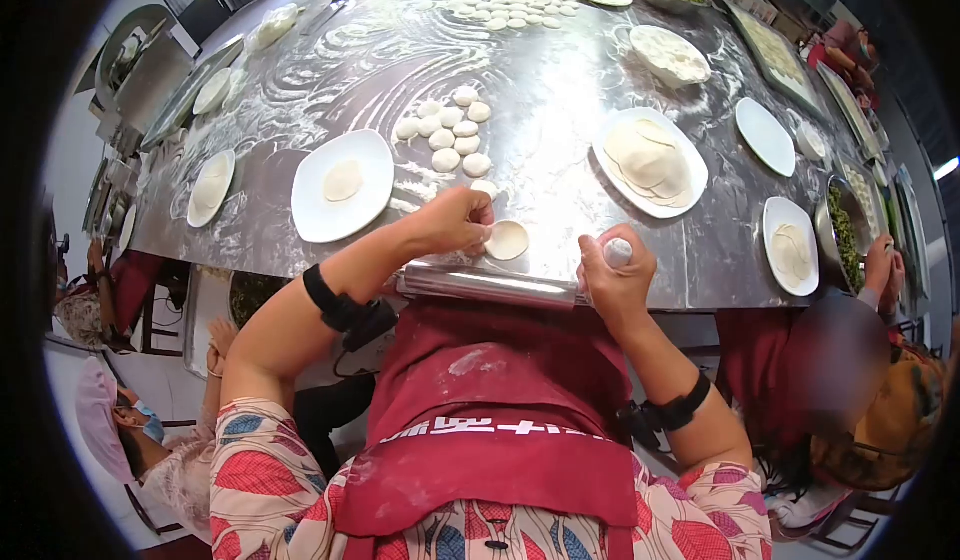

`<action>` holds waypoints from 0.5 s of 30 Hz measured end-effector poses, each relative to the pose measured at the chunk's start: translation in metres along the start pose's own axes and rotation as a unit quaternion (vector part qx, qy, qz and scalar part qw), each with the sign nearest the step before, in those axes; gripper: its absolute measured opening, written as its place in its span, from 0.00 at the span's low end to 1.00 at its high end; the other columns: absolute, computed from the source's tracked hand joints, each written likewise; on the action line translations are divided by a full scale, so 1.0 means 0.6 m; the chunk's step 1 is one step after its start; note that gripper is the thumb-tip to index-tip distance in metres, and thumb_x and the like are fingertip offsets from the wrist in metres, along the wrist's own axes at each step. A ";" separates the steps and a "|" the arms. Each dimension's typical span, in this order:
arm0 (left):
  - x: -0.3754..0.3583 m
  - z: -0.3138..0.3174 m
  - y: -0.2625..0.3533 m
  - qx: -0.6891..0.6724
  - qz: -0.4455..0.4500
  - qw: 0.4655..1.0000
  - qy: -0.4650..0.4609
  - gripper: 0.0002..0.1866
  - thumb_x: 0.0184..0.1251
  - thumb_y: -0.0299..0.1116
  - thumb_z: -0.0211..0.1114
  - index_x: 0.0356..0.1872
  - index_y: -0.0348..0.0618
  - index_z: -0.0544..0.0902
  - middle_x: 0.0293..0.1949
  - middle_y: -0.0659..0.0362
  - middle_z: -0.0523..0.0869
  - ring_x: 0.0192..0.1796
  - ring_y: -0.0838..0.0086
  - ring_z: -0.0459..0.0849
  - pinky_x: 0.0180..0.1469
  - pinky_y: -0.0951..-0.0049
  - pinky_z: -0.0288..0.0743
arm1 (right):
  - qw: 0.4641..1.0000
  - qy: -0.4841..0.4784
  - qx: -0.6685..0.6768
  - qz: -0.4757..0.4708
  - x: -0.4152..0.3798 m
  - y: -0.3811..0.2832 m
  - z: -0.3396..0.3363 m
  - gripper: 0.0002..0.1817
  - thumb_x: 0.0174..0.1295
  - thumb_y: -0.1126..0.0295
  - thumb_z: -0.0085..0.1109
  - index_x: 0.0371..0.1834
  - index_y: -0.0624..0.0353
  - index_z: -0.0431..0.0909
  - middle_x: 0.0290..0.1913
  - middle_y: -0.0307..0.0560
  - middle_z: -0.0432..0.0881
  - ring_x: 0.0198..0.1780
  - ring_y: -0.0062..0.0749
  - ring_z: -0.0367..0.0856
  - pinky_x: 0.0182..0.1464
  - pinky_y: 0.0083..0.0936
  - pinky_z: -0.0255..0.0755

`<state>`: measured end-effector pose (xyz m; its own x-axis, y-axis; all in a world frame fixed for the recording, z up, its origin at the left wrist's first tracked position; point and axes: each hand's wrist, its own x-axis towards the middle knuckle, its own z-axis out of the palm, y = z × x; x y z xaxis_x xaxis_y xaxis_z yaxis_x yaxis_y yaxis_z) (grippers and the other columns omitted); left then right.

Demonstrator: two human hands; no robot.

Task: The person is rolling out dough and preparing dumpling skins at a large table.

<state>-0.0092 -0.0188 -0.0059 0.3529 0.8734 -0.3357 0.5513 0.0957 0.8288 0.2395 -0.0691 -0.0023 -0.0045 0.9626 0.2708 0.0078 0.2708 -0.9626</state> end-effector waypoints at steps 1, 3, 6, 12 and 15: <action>-0.004 0.001 0.000 -0.012 -0.002 1.000 -0.017 0.07 0.53 0.25 0.61 0.33 0.35 0.79 0.28 0.55 0.84 0.34 0.69 0.84 0.39 0.67 0.75 | 0.999 0.012 -0.041 -0.009 0.011 -0.001 0.005 0.10 0.58 0.76 0.62 0.24 0.60 0.69 0.15 0.39 0.72 0.13 0.21 0.72 0.14 0.19 0.62; 0.000 -0.002 0.014 0.102 0.059 0.993 -0.003 0.06 0.55 0.26 0.60 0.33 0.36 0.79 0.28 0.54 0.84 0.35 0.68 0.83 0.39 0.66 0.75 | 0.997 0.053 -0.064 0.000 0.069 0.017 0.024 0.10 0.58 0.76 0.62 0.25 0.60 0.70 0.15 0.38 0.72 0.13 0.20 0.71 0.13 0.19 0.61; 0.020 -0.002 0.034 0.199 0.071 0.976 0.042 0.06 0.57 0.28 0.59 0.34 0.37 0.81 0.29 0.52 0.84 0.35 0.64 0.82 0.40 0.65 0.73 | 0.992 0.046 -0.106 -0.059 0.170 0.067 0.059 0.11 0.53 0.75 0.64 0.22 0.63 0.69 0.14 0.42 0.72 0.16 0.23 0.67 0.21 0.26 0.62; 0.012 -0.001 0.027 0.220 0.103 0.970 0.021 0.05 0.55 0.26 0.62 0.32 0.37 0.81 0.29 0.51 0.84 0.34 0.62 0.83 0.39 0.64 0.74 | 0.995 0.041 -0.085 0.013 0.062 0.009 0.018 0.12 0.54 0.75 0.64 0.20 0.61 0.69 0.13 0.40 0.71 0.13 0.21 0.70 0.16 0.23 0.62; 0.003 -0.006 0.023 0.091 0.042 0.995 -0.003 0.05 0.52 0.24 0.63 0.31 0.35 0.80 0.29 0.51 0.84 0.34 0.63 0.83 0.39 0.66 0.74 | 0.999 0.023 -0.028 0.006 0.015 -0.004 0.009 0.10 0.55 0.75 0.62 0.22 0.61 0.70 0.13 0.38 0.72 0.12 0.19 0.70 0.15 0.21 0.61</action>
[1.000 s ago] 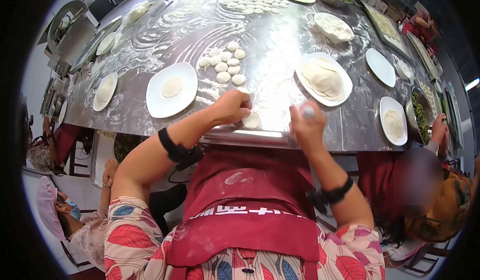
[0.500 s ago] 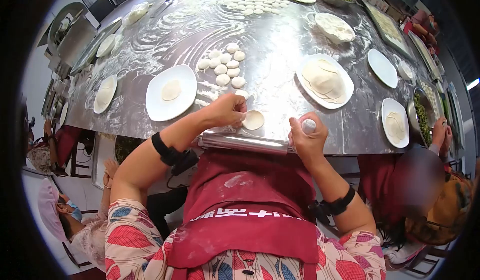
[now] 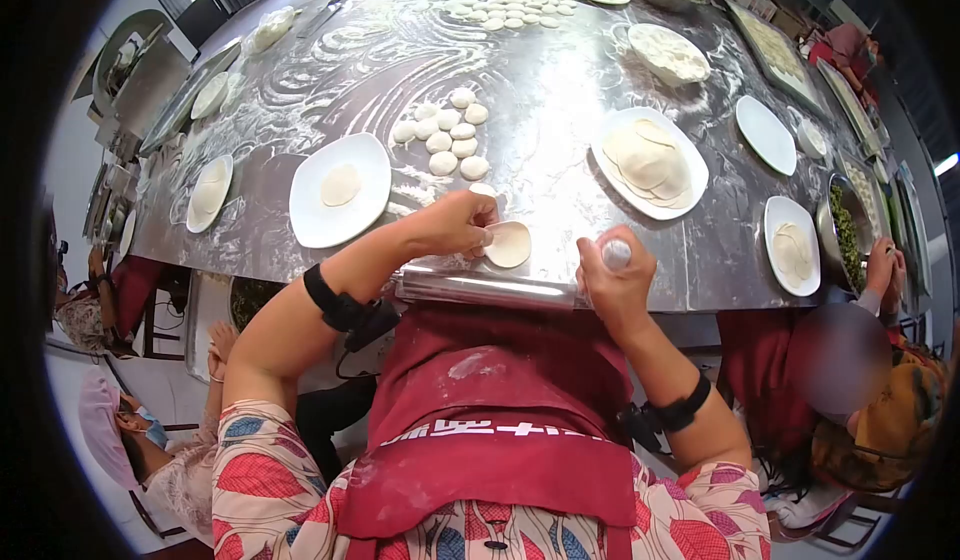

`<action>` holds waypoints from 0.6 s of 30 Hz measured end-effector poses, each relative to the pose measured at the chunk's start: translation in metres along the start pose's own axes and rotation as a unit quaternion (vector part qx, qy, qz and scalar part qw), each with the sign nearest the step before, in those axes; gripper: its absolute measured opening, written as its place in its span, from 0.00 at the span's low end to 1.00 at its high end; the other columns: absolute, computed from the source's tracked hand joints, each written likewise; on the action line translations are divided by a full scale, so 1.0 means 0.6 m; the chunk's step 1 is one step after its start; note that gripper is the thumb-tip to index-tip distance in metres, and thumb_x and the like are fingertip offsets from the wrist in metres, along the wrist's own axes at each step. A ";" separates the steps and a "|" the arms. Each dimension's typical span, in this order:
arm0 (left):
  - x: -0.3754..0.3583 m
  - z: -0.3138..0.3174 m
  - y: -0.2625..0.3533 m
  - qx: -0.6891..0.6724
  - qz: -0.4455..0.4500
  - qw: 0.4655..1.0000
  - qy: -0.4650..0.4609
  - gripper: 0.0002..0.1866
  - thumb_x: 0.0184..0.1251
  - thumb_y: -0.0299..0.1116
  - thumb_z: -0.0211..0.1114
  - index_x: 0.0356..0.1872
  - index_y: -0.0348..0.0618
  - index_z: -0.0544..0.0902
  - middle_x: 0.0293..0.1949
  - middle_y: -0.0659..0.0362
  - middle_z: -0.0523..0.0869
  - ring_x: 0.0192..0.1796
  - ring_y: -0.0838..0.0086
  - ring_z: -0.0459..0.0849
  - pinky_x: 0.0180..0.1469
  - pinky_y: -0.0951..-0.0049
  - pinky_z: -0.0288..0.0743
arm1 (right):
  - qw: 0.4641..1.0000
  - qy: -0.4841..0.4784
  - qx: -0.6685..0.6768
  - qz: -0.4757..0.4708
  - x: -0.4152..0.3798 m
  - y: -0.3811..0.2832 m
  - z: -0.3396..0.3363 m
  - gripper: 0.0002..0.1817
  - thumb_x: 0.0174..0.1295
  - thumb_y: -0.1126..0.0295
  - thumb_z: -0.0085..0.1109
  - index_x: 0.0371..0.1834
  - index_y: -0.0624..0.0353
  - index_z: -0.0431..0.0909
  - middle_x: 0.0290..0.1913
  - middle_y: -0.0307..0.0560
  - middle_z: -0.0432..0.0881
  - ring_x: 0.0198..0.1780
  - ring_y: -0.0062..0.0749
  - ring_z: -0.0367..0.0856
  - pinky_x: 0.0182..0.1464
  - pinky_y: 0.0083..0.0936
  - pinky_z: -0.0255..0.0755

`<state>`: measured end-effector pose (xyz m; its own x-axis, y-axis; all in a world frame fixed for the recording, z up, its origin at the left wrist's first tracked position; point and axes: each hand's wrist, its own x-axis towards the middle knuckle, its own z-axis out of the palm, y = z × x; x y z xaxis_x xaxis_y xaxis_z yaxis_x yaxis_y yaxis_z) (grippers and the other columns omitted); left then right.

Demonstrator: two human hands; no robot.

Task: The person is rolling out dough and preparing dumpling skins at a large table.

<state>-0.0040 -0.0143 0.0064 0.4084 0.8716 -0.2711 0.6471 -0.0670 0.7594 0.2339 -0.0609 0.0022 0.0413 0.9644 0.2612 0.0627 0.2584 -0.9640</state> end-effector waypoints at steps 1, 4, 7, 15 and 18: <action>-0.003 0.001 0.003 -0.036 -0.026 0.999 -0.031 0.05 0.52 0.24 0.63 0.31 0.35 0.80 0.29 0.51 0.84 0.34 0.63 0.83 0.39 0.66 0.75 | 1.000 0.007 -0.024 -0.010 0.018 0.006 0.005 0.10 0.55 0.76 0.62 0.22 0.61 0.70 0.13 0.38 0.72 0.13 0.19 0.70 0.15 0.21 0.61; 0.010 0.003 0.008 0.086 0.047 0.995 0.027 0.07 0.57 0.28 0.60 0.32 0.35 0.80 0.29 0.48 0.84 0.36 0.59 0.83 0.40 0.63 0.74 | 0.999 0.014 -0.036 -0.012 0.110 0.025 0.045 0.10 0.55 0.75 0.63 0.23 0.62 0.70 0.13 0.39 0.72 0.16 0.19 0.70 0.19 0.22 0.62; 0.025 0.007 0.016 0.125 0.048 0.989 0.065 0.10 0.60 0.33 0.59 0.34 0.35 0.81 0.30 0.46 0.83 0.37 0.56 0.83 0.41 0.62 0.73 | 0.993 0.020 -0.083 -0.075 0.161 0.066 0.066 0.10 0.54 0.74 0.64 0.25 0.64 0.72 0.14 0.44 0.72 0.16 0.24 0.71 0.19 0.26 0.63; 0.001 0.012 0.008 0.052 0.035 0.998 0.015 0.08 0.58 0.29 0.61 0.33 0.34 0.81 0.30 0.46 0.84 0.35 0.56 0.82 0.39 0.63 0.73 | 1.000 0.016 0.021 0.001 0.001 0.008 0.000 0.10 0.55 0.79 0.63 0.23 0.62 0.70 0.14 0.40 0.73 0.13 0.20 0.71 0.13 0.20 0.61; 0.005 0.011 0.017 0.093 0.038 0.994 0.031 0.09 0.59 0.31 0.60 0.33 0.35 0.81 0.31 0.46 0.84 0.35 0.55 0.82 0.39 0.62 0.73 | 0.998 0.031 -0.045 -0.042 0.103 0.043 0.037 0.09 0.55 0.77 0.63 0.24 0.62 0.71 0.14 0.38 0.74 0.13 0.19 0.70 0.15 0.20 0.61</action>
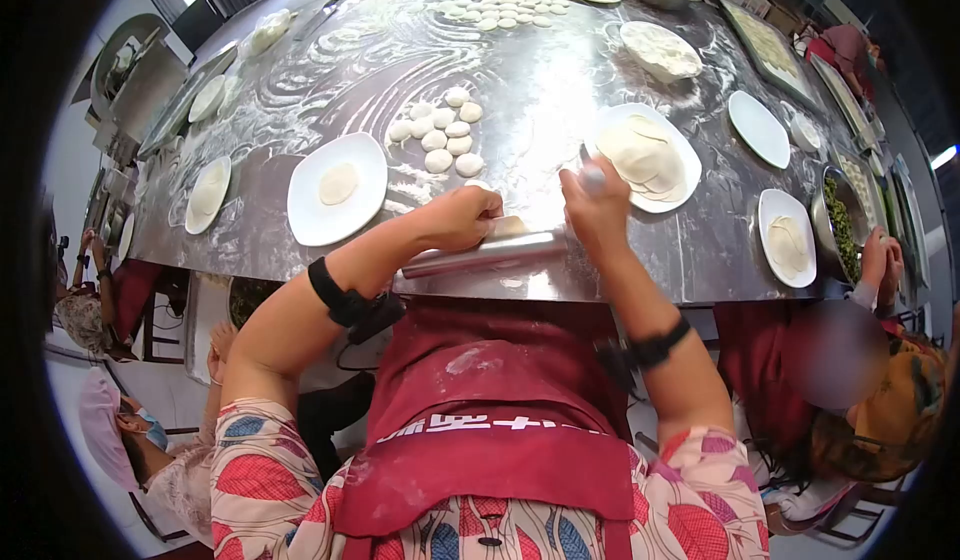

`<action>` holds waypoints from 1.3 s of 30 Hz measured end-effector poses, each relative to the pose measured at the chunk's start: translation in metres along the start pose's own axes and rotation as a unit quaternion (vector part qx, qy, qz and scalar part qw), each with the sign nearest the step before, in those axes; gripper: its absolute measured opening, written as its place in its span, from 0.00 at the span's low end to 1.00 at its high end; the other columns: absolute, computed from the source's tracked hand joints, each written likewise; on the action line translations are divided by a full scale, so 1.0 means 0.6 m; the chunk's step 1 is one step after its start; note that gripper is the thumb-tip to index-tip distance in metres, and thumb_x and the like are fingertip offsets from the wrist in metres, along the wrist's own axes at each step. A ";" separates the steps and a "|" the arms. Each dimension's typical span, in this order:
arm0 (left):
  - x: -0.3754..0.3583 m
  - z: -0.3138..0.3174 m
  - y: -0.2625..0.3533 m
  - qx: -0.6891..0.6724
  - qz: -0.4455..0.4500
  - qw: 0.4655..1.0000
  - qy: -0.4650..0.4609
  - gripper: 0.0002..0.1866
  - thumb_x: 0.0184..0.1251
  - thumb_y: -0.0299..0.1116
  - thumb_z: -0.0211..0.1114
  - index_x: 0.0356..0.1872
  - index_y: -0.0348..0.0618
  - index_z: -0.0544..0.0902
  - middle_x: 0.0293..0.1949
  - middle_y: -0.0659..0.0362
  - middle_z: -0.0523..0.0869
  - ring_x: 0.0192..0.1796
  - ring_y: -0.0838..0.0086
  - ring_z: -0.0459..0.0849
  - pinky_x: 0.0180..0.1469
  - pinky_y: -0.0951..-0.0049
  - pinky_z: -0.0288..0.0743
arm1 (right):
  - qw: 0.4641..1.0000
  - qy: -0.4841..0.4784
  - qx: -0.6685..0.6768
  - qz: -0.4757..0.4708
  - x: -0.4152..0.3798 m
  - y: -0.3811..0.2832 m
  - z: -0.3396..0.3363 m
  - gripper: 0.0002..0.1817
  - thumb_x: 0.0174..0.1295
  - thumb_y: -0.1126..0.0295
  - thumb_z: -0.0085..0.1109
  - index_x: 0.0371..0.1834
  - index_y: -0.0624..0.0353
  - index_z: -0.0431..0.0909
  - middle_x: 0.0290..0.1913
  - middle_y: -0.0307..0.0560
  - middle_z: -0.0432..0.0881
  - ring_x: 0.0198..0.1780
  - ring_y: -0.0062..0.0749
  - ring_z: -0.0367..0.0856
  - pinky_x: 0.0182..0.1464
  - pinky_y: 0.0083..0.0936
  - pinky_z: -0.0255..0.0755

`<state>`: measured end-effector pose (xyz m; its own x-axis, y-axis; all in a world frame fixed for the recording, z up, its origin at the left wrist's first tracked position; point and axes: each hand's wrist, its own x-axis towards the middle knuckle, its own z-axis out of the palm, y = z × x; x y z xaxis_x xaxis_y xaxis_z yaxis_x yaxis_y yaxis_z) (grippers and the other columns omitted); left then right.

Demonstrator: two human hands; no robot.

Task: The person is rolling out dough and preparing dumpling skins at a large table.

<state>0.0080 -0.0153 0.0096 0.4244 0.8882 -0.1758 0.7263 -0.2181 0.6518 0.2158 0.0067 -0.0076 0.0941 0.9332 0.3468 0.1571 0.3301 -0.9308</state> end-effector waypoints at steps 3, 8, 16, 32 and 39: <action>0.012 0.003 0.012 0.044 -0.021 0.998 0.036 0.10 0.59 0.33 0.59 0.33 0.36 0.81 0.31 0.44 0.83 0.36 0.53 0.82 0.40 0.61 0.73 | 0.999 -0.005 -0.022 -0.025 0.039 0.018 0.025 0.08 0.54 0.76 0.64 0.25 0.62 0.72 0.14 0.39 0.74 0.14 0.18 0.70 0.16 0.21 0.62; 0.004 0.009 0.000 0.004 -0.006 1.000 0.010 0.09 0.56 0.30 0.59 0.34 0.35 0.80 0.32 0.43 0.83 0.38 0.53 0.82 0.42 0.60 0.72 | 0.999 -0.016 -0.008 0.028 -0.067 -0.033 -0.039 0.09 0.55 0.79 0.62 0.24 0.61 0.71 0.14 0.39 0.74 0.13 0.19 0.72 0.14 0.19 0.62; 0.012 0.005 0.006 0.001 -0.017 0.999 0.040 0.10 0.57 0.32 0.59 0.34 0.34 0.81 0.33 0.42 0.83 0.41 0.52 0.82 0.44 0.59 0.73 | 0.999 -0.029 0.021 0.018 0.026 -0.013 0.021 0.10 0.56 0.77 0.62 0.24 0.61 0.69 0.13 0.37 0.71 0.12 0.18 0.68 0.15 0.20 0.59; 0.001 -0.001 0.016 0.029 -0.059 0.998 0.004 0.11 0.55 0.29 0.59 0.38 0.35 0.81 0.36 0.40 0.83 0.43 0.50 0.83 0.46 0.57 0.73 | 1.000 -0.029 0.008 -0.008 0.034 0.004 0.027 0.10 0.58 0.75 0.62 0.24 0.60 0.69 0.15 0.36 0.71 0.13 0.17 0.67 0.15 0.19 0.59; -0.016 0.032 -0.002 0.009 -0.020 0.994 0.109 0.11 0.52 0.34 0.63 0.35 0.40 0.81 0.36 0.46 0.84 0.44 0.53 0.82 0.45 0.57 0.74 | 0.997 0.000 0.036 0.065 -0.074 -0.048 -0.027 0.10 0.60 0.78 0.61 0.27 0.58 0.68 0.16 0.37 0.72 0.13 0.17 0.68 0.14 0.16 0.59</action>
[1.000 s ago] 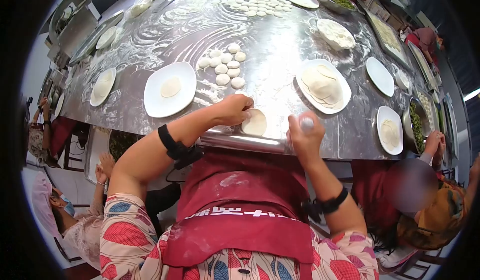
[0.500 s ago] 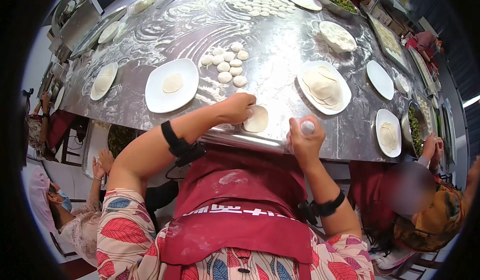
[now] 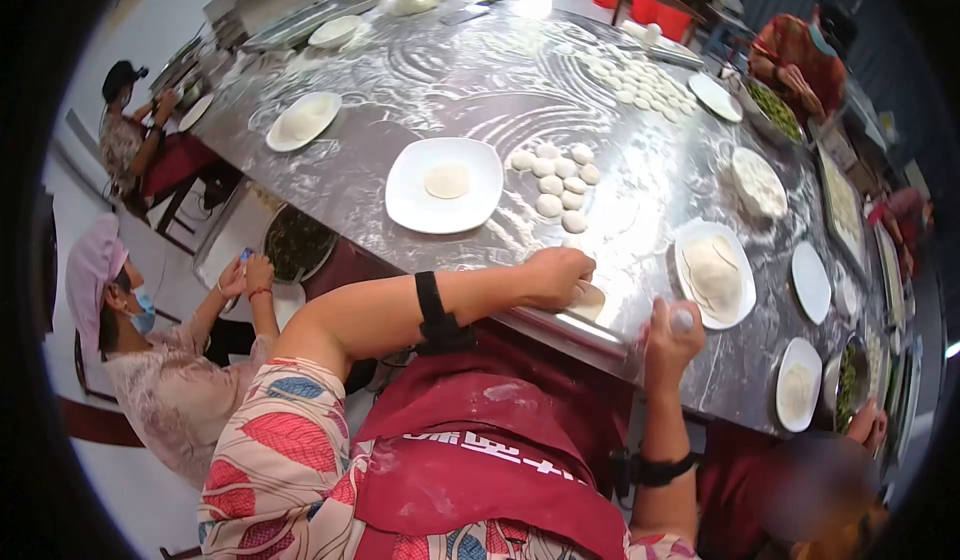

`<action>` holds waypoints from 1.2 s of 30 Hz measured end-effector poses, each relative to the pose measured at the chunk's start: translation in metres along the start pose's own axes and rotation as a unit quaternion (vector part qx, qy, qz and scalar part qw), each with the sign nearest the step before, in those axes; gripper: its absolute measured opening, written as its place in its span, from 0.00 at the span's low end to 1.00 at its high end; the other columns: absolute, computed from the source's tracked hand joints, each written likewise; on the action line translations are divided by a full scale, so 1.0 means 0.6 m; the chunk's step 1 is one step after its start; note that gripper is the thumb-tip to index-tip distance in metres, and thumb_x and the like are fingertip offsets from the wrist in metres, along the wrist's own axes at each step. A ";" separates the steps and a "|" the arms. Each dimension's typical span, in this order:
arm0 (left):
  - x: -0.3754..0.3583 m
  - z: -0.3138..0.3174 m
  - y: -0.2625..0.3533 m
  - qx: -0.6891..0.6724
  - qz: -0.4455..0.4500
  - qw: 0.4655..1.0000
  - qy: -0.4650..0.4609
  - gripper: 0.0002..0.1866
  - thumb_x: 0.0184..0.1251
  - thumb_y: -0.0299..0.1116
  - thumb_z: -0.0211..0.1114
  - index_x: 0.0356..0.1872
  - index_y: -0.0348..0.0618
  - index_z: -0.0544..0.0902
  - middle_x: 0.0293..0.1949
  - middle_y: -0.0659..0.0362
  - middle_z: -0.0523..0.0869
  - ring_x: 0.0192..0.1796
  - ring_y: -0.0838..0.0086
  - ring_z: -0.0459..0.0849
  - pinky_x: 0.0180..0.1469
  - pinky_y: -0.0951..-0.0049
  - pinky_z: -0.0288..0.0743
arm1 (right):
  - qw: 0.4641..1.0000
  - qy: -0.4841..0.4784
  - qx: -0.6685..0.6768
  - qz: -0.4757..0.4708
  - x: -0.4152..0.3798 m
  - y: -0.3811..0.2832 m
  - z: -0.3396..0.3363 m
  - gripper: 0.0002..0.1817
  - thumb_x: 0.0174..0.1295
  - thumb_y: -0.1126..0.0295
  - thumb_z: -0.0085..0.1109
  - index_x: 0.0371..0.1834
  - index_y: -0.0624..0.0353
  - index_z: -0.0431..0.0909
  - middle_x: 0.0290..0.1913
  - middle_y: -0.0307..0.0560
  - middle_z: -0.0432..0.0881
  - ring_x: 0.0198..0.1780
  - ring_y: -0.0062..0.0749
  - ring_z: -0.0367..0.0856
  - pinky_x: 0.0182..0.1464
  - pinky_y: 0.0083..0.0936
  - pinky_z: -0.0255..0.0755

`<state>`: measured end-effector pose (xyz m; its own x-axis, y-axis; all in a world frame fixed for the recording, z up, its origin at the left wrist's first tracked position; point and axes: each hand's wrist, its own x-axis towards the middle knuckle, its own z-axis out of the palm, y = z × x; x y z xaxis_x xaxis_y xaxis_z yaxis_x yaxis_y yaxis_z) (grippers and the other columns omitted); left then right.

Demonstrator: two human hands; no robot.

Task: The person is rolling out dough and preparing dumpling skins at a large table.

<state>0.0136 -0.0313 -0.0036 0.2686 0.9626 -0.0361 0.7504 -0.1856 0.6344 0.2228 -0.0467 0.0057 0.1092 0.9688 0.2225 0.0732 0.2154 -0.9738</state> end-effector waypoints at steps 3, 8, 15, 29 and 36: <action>-0.018 -0.022 -0.018 -0.094 -0.004 0.994 0.048 0.12 0.51 0.33 0.64 0.35 0.38 0.79 0.36 0.44 0.82 0.41 0.53 0.82 0.44 0.60 0.74 | 0.999 -0.030 0.004 -0.044 -0.010 0.005 -0.008 0.11 0.62 0.77 0.59 0.26 0.57 0.66 0.14 0.38 0.71 0.12 0.18 0.68 0.14 0.16 0.59; -0.076 -0.185 -0.075 -0.158 -0.053 0.978 0.129 0.12 0.53 0.29 0.65 0.38 0.35 0.80 0.33 0.51 0.84 0.37 0.70 0.81 0.40 0.67 0.74 | 0.998 -0.035 0.013 -0.043 0.001 0.002 -0.001 0.12 0.63 0.77 0.59 0.26 0.57 0.65 0.13 0.38 0.70 0.12 0.18 0.68 0.15 0.16 0.59; -0.092 -0.322 -0.199 0.047 -0.205 0.950 0.229 0.13 0.56 0.30 0.68 0.41 0.36 0.81 0.38 0.52 0.85 0.40 0.69 0.83 0.43 0.69 0.77 | 0.997 -0.036 0.030 -0.056 0.001 0.007 -0.002 0.12 0.63 0.77 0.59 0.26 0.57 0.65 0.13 0.37 0.69 0.13 0.17 0.67 0.15 0.16 0.59; 0.084 -0.065 -0.024 0.222 0.054 0.970 -0.080 0.12 0.55 0.31 0.63 0.42 0.44 0.81 0.45 0.50 0.80 0.50 0.55 0.80 0.49 0.60 0.74 | 0.998 -0.020 0.023 -0.056 -0.007 0.007 -0.006 0.11 0.62 0.78 0.60 0.26 0.59 0.67 0.15 0.37 0.72 0.14 0.17 0.70 0.15 0.16 0.60; 0.045 -0.063 0.007 0.121 0.003 0.987 -0.102 0.14 0.49 0.34 0.70 0.32 0.37 0.78 0.34 0.50 0.82 0.41 0.55 0.81 0.42 0.62 0.74 | 0.998 -0.033 0.032 -0.054 -0.019 0.011 -0.017 0.12 0.61 0.78 0.61 0.26 0.59 0.67 0.14 0.37 0.72 0.14 0.16 0.70 0.15 0.16 0.59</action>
<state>0.0011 0.0016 0.0270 0.3714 0.9060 -0.2030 0.8638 -0.2570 0.4334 0.2323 -0.0574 -0.0026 0.0388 0.9451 0.3245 0.0183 0.3241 -0.9459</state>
